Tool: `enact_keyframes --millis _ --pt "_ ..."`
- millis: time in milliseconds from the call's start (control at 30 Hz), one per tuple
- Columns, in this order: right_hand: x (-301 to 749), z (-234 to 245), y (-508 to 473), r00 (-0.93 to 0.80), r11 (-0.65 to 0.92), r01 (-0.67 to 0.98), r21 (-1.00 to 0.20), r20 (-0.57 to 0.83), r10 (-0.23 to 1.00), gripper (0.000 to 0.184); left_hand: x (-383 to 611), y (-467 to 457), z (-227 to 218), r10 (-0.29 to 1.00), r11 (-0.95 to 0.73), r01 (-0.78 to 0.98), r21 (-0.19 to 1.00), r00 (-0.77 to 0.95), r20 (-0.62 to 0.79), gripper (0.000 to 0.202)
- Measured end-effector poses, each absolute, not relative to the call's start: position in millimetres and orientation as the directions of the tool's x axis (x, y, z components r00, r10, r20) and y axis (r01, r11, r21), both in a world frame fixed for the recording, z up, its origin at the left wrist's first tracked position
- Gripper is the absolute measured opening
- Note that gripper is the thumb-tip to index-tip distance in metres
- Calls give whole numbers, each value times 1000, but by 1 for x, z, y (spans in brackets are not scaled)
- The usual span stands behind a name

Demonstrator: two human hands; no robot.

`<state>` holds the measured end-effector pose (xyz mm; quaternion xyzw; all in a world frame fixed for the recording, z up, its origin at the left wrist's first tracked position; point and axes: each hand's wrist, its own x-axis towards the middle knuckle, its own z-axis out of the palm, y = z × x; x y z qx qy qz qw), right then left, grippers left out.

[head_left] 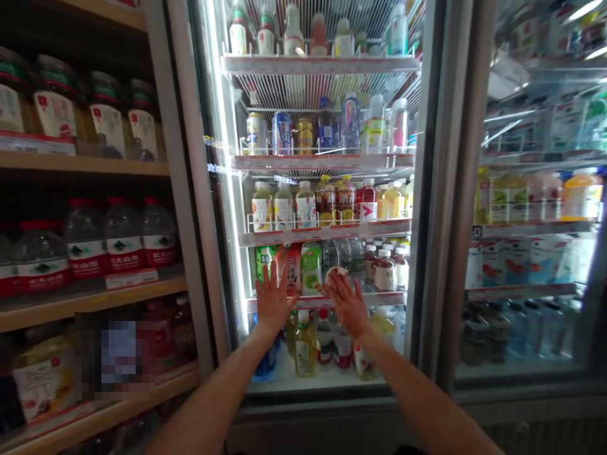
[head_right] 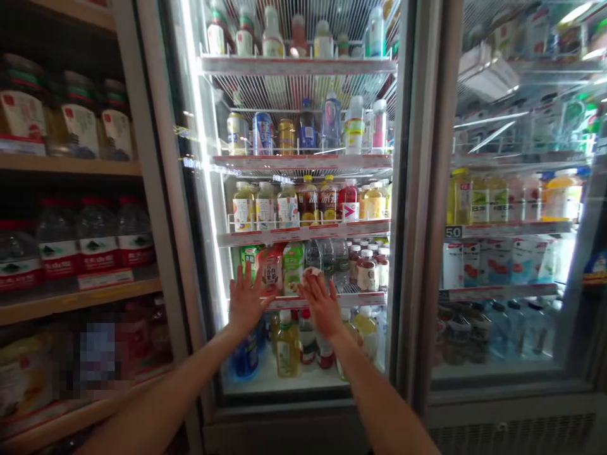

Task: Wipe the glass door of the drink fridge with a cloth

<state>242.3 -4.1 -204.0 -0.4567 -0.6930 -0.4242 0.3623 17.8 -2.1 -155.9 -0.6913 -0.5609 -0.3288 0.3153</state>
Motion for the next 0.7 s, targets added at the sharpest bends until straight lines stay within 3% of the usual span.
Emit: enact_keyframes --millis 67,167,200,267,400,500,567,700 --pt "272 -204 -7 -186 152 978 144 930 317 58 16 -2 -159 572 -188 979 -77 173 802 77" --pt "313 -202 -12 209 -10 977 -213 946 247 56 20 -3 -164 577 -201 977 -74 179 797 76" --pt "315 -202 -14 283 -35 959 -282 930 233 56 22 -4 -166 581 -198 978 -64 170 796 76" --pt "300 -208 -15 243 -16 969 -248 931 272 57 25 -6 -169 582 -192 980 -54 158 798 75" --pt "243 -232 -14 -273 208 957 202 871 408 58 23 -6 -171 570 -185 979 -83 176 803 73" --pt "247 -233 -14 -473 307 877 370 776 417 59 17 -5 -172 564 -182 978 -106 192 803 72" --pt "274 -217 -14 -378 231 923 307 833 405 57 14 -3 -173 564 -193 973 -127 216 797 70" --pt "318 -188 -13 40 -25 999 -34 956 291 51 11 -3 -173 575 -209 968 -136 234 783 69"
